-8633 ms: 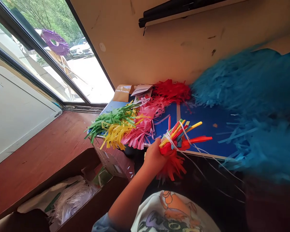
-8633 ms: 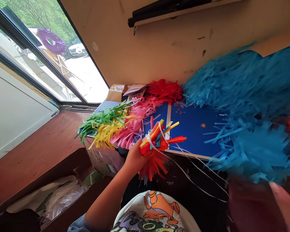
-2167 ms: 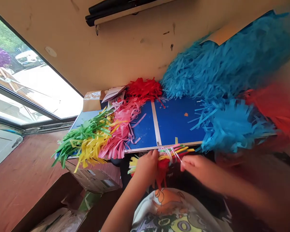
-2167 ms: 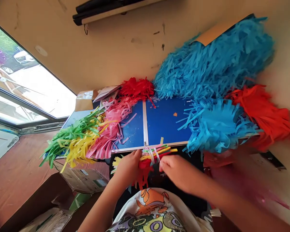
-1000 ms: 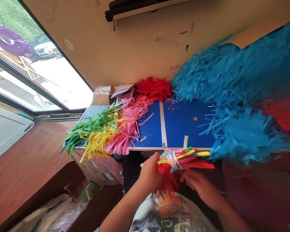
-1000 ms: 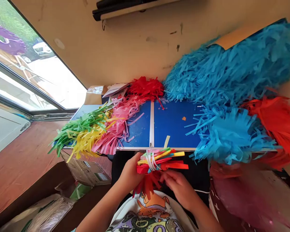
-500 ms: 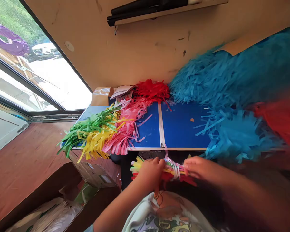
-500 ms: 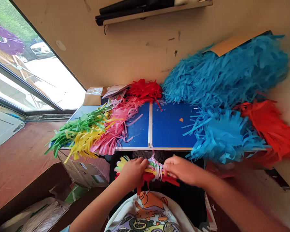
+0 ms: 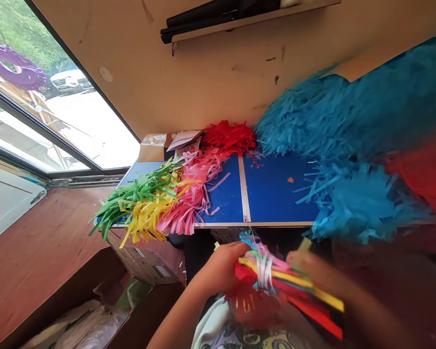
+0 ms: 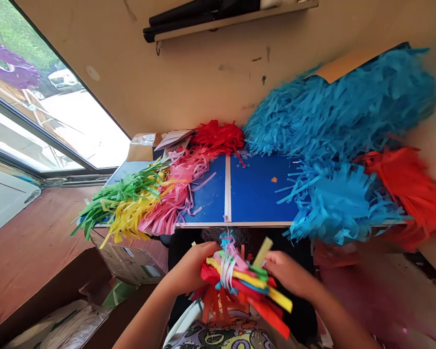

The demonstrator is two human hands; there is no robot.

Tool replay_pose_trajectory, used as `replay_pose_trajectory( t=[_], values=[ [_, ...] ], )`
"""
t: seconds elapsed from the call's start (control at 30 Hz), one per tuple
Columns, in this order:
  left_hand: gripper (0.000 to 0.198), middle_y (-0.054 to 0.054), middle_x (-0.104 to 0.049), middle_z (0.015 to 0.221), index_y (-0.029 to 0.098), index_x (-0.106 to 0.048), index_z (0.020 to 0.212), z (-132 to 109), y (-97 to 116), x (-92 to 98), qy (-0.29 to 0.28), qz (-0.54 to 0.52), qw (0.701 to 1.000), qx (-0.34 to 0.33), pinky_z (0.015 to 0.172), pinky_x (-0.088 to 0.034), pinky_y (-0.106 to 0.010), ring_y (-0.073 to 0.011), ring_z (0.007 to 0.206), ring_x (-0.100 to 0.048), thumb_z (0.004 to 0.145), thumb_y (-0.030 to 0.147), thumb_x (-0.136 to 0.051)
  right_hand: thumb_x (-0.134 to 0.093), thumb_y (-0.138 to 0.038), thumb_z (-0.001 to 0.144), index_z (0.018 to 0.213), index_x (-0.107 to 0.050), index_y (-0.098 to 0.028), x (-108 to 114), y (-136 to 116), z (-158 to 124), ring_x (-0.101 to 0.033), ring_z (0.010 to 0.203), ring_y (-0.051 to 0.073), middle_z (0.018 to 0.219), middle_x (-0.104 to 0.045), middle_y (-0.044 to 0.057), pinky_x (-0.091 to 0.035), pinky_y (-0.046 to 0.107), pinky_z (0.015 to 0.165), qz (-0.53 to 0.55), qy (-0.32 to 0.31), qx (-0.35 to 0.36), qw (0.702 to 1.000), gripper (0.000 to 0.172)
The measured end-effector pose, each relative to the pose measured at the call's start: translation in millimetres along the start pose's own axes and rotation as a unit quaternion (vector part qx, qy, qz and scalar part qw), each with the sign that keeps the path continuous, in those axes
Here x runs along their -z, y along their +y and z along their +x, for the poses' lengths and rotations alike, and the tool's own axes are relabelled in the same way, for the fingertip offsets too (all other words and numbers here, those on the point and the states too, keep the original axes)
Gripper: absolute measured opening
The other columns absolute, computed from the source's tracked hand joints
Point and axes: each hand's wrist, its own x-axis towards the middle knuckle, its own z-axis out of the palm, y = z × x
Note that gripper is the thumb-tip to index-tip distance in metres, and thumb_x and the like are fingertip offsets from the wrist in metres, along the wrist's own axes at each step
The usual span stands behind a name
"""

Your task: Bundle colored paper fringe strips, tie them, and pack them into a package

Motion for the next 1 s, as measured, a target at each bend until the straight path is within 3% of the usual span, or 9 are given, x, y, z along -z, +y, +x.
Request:
replay_pose_trajectory(
  t=[0.1,0.2,0.4,0.47,0.57,0.7,0.77,0.9,1.0],
  values=[
    [0.022,-0.004,-0.062,0.087,0.020,-0.055,0.091,4.8,2.5,-7.8,-0.101,0.131,0.986,-0.022,0.065,-0.043,-0.025,-0.0206,0.078,-0.061,0.071,0.027,-0.062,-0.048,-0.027,0.063,0.054,-0.052,-0.017,27.1,-7.8,13.6,-0.034,0.049,0.010,0.050,-0.040,-0.003,-0.025,0.023,0.047,-0.032,-0.042,-0.042,0.998,0.014],
    [0.026,-0.008,-0.063,0.090,0.019,-0.055,0.096,15.7,6.6,-18.9,-0.123,0.246,0.961,0.020,0.065,-0.044,-0.030,-0.0253,0.078,-0.063,0.070,0.022,-0.060,-0.044,-0.025,0.064,0.055,-0.052,-0.017,34.1,-31.7,18.4,-0.026,0.042,0.008,0.045,-0.034,-0.005,-0.017,0.023,0.043,-0.033,-0.074,-0.069,0.994,0.014],
    [0.024,-0.008,-0.064,0.096,0.019,-0.050,0.099,26.7,8.9,-10.9,0.014,0.203,0.962,0.181,0.061,-0.041,-0.028,-0.0239,0.081,-0.063,0.076,0.023,-0.052,-0.039,-0.028,0.077,0.065,-0.054,-0.017,-12.4,-76.1,-15.9,-0.042,0.057,0.011,0.059,-0.048,-0.001,-0.030,0.023,0.053,-0.068,-0.059,-0.007,0.996,0.022],
    [0.017,-0.006,-0.064,0.094,0.020,-0.051,0.095,24.7,8.5,-6.2,0.077,0.142,0.964,0.212,0.060,-0.039,-0.026,-0.0218,0.080,-0.062,0.078,0.023,-0.050,-0.036,-0.031,0.081,0.067,-0.053,-0.018,-31.8,-71.5,-25.3,-0.044,0.061,0.013,0.062,-0.051,-0.001,-0.032,0.025,0.056,-0.079,-0.050,0.009,0.996,0.026],
    [0.007,-0.002,-0.063,0.082,0.019,-0.049,0.082,18.0,6.7,-3.6,0.111,0.028,0.979,0.170,0.057,-0.036,-0.022,-0.0166,0.073,-0.059,0.077,0.023,-0.052,-0.035,-0.036,0.082,0.066,-0.052,-0.019,-44.5,-46.4,-24.8,-0.047,0.065,0.016,0.066,-0.054,0.002,-0.035,0.028,0.061,-0.027,-0.029,0.012,0.999,0.028],
    [0.009,0.000,-0.060,0.077,0.018,-0.050,0.077,8.6,3.1,-2.1,0.027,-0.015,0.999,0.041,0.058,-0.037,-0.020,-0.0139,0.069,-0.056,0.073,0.023,-0.057,-0.051,-0.043,0.071,0.067,-0.054,-0.019,-23.0,-9.6,-9.6,-0.049,0.067,0.018,0.069,-0.055,0.004,-0.036,0.029,0.060,0.105,0.035,0.016,0.994,0.024],
    [0.011,-0.001,-0.061,0.080,0.019,-0.053,0.082,7.6,2.6,-2.6,-0.036,0.027,0.999,0.004,0.062,-0.040,-0.021,-0.0155,0.072,-0.058,0.072,0.023,-0.058,-0.051,-0.042,0.069,0.063,-0.052,-0.018,-4.8,-2.2,-1.7,-0.042,0.056,0.013,0.058,-0.046,0.000,-0.031,0.026,0.053,0.116,0.010,-0.003,0.993,0.025],
    [0.022,-0.007,-0.063,0.088,0.020,-0.055,0.093,16.4,6.6,-9.5,-0.138,0.197,0.971,-0.007,0.065,-0.045,-0.030,-0.0239,0.076,-0.063,0.071,0.021,-0.058,-0.046,-0.038,0.069,0.059,-0.049,-0.017,20.4,-13.2,7.9,-0.024,0.045,0.008,0.046,-0.030,-0.006,-0.017,0.023,0.046,0.064,-0.060,-0.024,0.996,0.023],
    [0.029,-0.011,-0.063,0.091,0.018,-0.053,0.100,26.2,11.1,-13.4,-0.135,0.274,0.951,0.037,0.065,-0.046,-0.033,-0.0274,0.078,-0.064,0.072,0.016,-0.056,-0.044,-0.033,0.070,0.059,-0.050,-0.017,19.8,-34.3,2.5,-0.024,0.043,0.007,0.045,-0.030,-0.006,-0.016,0.023,0.045,0.056,-0.081,-0.032,0.995,0.021]
  ],
)
